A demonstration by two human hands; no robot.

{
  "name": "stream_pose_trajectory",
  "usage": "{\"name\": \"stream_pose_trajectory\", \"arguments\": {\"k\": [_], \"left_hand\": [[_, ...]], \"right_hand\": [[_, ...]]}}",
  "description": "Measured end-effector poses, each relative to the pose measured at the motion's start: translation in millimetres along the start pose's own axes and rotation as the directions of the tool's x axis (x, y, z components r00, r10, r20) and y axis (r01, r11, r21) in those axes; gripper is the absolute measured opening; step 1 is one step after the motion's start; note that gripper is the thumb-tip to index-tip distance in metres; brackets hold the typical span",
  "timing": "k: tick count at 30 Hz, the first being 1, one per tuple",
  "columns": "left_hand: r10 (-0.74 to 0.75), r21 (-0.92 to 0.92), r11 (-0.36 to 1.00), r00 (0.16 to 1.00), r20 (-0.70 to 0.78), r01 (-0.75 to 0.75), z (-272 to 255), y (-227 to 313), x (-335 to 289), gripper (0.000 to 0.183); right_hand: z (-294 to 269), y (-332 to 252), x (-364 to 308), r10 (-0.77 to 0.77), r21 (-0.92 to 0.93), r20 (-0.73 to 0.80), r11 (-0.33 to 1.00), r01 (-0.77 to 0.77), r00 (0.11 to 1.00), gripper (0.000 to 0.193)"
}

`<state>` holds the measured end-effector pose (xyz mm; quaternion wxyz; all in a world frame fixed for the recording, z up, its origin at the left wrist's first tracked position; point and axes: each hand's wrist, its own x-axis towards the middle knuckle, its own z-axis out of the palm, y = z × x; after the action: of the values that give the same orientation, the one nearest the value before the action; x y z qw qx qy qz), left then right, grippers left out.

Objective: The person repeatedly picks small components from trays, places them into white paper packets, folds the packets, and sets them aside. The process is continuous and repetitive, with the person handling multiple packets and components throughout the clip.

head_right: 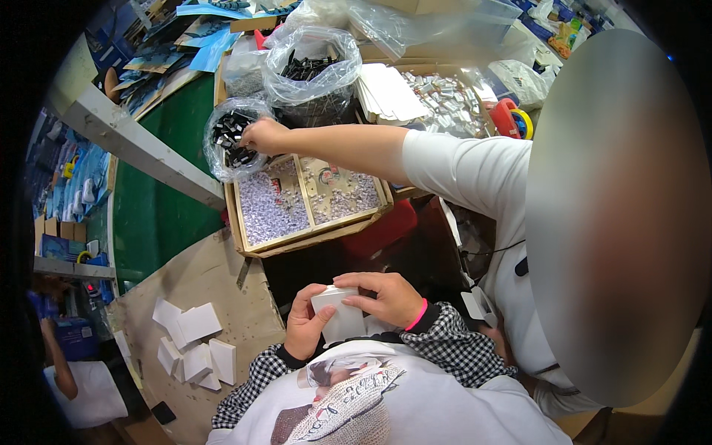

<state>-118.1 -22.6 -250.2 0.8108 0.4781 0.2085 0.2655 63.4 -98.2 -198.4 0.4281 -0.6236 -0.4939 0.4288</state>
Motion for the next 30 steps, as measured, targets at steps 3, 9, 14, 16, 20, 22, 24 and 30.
{"name": "stream_pose_trajectory", "arguments": {"k": [3, 9, 14, 16, 20, 22, 24, 30], "left_hand": [[-0.005, -0.010, 1.000, 1.000, -0.004, 0.005, -1.0, -1.8, -0.8, 0.035], [0.012, 0.032, 0.999, 0.999, -0.030, -0.011, -1.7, -4.3, -1.9, 0.031], [0.034, -0.023, 0.999, 0.999, -0.029, -0.034, 0.4, 0.9, 0.4, 0.029], [0.067, 0.007, 0.998, 0.998, -0.015, -0.067, 0.4, 4.4, 1.6, 0.028], [0.023, 0.061, 0.998, 1.000, 0.011, -0.024, -1.5, 11.7, 2.8, 0.024], [-0.031, 0.176, 0.984, 0.999, 0.007, 0.029, -1.9, 14.0, 2.4, 0.022], [-0.019, 0.184, 0.983, 1.000, -0.022, 0.023, -1.0, 14.4, 2.3, 0.020], [0.028, 0.189, 0.982, 1.000, 0.001, -0.027, 1.4, 13.3, 4.8, 0.017]], "right_hand": [[1.7, 2.8, 0.0, -0.012, 0.009, -0.007, 1.000, 0.012, 1.000, 0.030], [8.5, 4.9, -0.3, -0.075, -0.066, -0.005, 0.995, 0.075, 0.997, 0.027], [9.1, 2.1, -4.9, 0.049, 0.274, -0.123, 0.962, -0.013, 0.991, 0.022], [9.3, 3.6, -5.8, 0.017, 0.270, -0.109, 0.963, 0.013, 0.994, 0.022], [11.2, 9.5, -2.9, -0.030, 0.284, -0.059, 0.958, 0.045, 0.998, 0.019], [11.5, 8.4, -0.8, -0.067, 0.234, -0.064, 0.969, 0.080, 0.996, 0.017], [8.1, 0.7, 2.3, -0.123, 0.137, -0.089, 0.981, 0.135, 0.988, 0.013], [-24.0, -71.4, 16.4, -0.648, 0.879, -0.122, 0.282, 0.385, 0.752, 0.055]]}}
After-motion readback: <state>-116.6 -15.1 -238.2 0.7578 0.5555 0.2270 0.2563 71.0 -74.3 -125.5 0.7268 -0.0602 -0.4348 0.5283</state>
